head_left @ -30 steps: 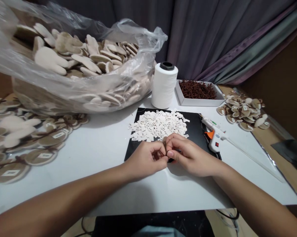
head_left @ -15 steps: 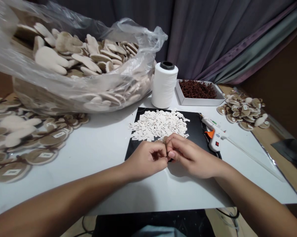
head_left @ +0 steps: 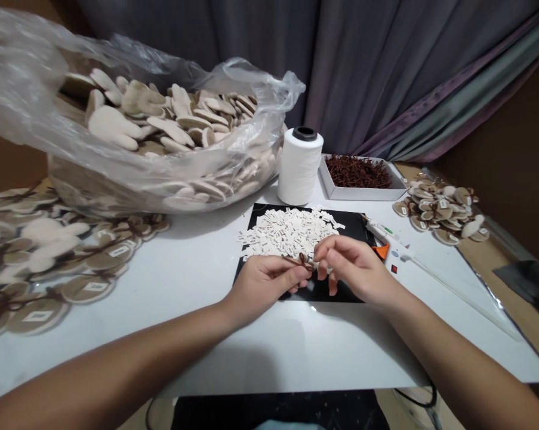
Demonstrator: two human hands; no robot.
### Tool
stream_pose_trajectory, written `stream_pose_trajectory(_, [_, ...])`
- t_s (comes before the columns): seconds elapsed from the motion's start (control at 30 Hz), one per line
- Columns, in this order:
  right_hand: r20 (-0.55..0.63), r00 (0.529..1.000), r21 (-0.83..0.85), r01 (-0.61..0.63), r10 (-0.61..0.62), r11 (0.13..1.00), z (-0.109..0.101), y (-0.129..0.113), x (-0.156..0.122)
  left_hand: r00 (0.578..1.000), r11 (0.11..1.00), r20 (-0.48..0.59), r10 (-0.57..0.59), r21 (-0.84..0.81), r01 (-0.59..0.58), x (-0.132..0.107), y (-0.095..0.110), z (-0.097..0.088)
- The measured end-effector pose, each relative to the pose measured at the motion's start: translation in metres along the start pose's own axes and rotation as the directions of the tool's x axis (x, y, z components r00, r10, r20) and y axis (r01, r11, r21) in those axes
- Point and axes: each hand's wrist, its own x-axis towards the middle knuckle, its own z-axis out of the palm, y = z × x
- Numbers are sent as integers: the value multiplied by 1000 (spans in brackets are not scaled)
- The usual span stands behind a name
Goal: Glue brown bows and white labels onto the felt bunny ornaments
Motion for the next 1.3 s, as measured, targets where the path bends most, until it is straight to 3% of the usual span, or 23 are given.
stream_pose_trajectory(0.13, [0, 998, -90, 61, -62, 994, 7, 0, -2, 997, 995, -32, 64, 73, -61, -1, -1, -1])
stream_pose_trajectory(0.27, [27, 992, -207, 126, -124, 970, 10, 0, -3, 997, 990, 31, 66, 120, -70, -3, 1, -4])
stream_pose_trajectory(0.37, [15, 991, -207, 133, -132, 969, 5, -1, 0, 989, 937, 112, 98, 326, -130, 0, 10, -12])
stream_pose_trajectory(0.43, [-15, 994, -123, 102, -105, 987, -3, -1, 3, 980, 770, 140, 143, 606, -199, 4, 18, -19])
stream_pose_trajectory(0.53, [-35, 998, 57, 48, -46, 997, -18, -2, 9, 979, 413, 131, 154, 892, -185, 7, 25, -23])
stream_pose_trajectory(0.6, [3, 1000, 156, -13, 13, 988, -26, -1, 13, 986, 303, 126, 108, 941, -153, 7, 24, -21])
stream_pose_trajectory(0.67, [52, 994, 204, -102, 93, 974, -30, 1, 16, 988, 274, 135, 71, 950, -150, 6, 20, -18])
stream_pose_trajectory(0.8, [60, 980, 157, -199, 191, 967, -27, 6, 17, 986, 341, 153, 70, 925, -167, 4, 13, -13])
stream_pose_trajectory(0.97, [-7, 972, 100, -231, 233, 968, -24, 8, 18, 996, 524, 68, 56, 847, -88, 7, 12, -12])
stream_pose_trajectory(1.07, [-77, 978, 143, -182, 194, 973, -23, 7, 19, 998, 660, 13, 56, 750, -47, 9, 10, -13])
stream_pose_trajectory(1.2, [-171, 984, 274, 0, 48, 962, -23, 8, 20, 997, 939, 35, -65, 341, 49, 11, 5, -12])
stream_pose_trajectory(1.3, [-191, 979, 310, 127, -69, 942, -24, 9, 21, 999, 998, 27, -31, 60, 29, 11, 4, -11])
